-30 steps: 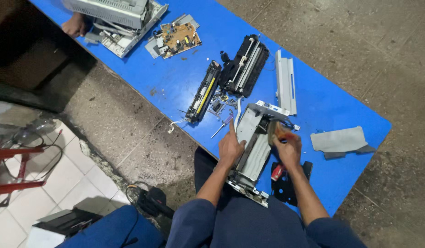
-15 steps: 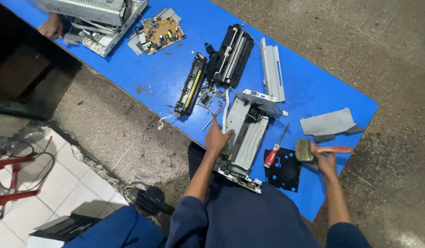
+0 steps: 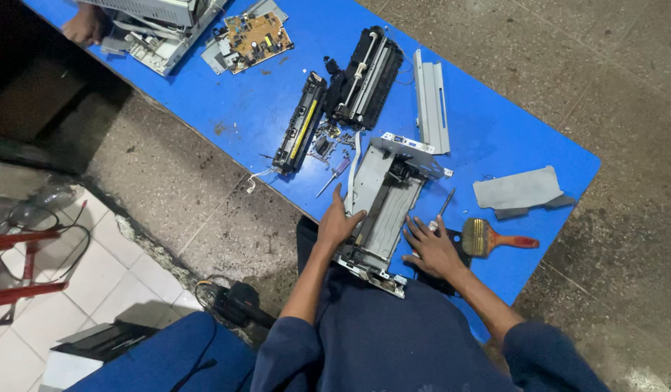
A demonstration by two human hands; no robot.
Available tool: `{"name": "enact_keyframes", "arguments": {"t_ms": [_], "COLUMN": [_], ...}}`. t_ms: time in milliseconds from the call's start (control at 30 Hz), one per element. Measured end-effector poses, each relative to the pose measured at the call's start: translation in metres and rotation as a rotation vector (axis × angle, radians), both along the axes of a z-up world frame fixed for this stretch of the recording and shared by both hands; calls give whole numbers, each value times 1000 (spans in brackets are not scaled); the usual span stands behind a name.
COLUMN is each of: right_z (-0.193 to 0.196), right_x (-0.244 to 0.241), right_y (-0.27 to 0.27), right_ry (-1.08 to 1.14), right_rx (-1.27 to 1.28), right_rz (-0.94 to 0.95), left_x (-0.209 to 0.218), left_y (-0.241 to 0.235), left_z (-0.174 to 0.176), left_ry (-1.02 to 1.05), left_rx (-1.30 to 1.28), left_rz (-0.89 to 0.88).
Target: The person uses a screwdriver to remove screws from a white plastic printer housing, then uses a brush to sweep dust and debris from the interior of the housing and from a black drum unit. The person handles the housing and drum unit multiple times, turning them over to access different surfaces.
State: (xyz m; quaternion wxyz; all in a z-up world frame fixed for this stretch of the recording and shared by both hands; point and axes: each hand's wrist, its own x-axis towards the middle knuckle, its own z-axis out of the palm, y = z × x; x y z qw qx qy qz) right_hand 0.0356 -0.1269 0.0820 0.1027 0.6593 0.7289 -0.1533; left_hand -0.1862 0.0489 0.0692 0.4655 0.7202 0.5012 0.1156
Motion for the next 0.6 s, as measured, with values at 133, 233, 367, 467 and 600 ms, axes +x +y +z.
{"name": "enact_keyframes", "arguments": {"t_ms": [133,233,367,467,600], "right_z": [6,4,-6,-10,-9], "right_x": [-1,-3,-8,-11,-6], "right_y": [3,4,17,24,17], "right_ry": [158,113,61,200,58], "right_rx": [315,276,71,264,45], "right_rz": [5,89,6,24,-22], "left_x": [-3,1,-2,-2,7], "left_y": [2,1,1,4,-1], "left_z": [1,-6,-14,-15,-5], "left_ry": [60,-6,-3,65,71], "left_rx": [-50,6,30,-21,-14], "left_rz": [27,25,22,39,25]}}
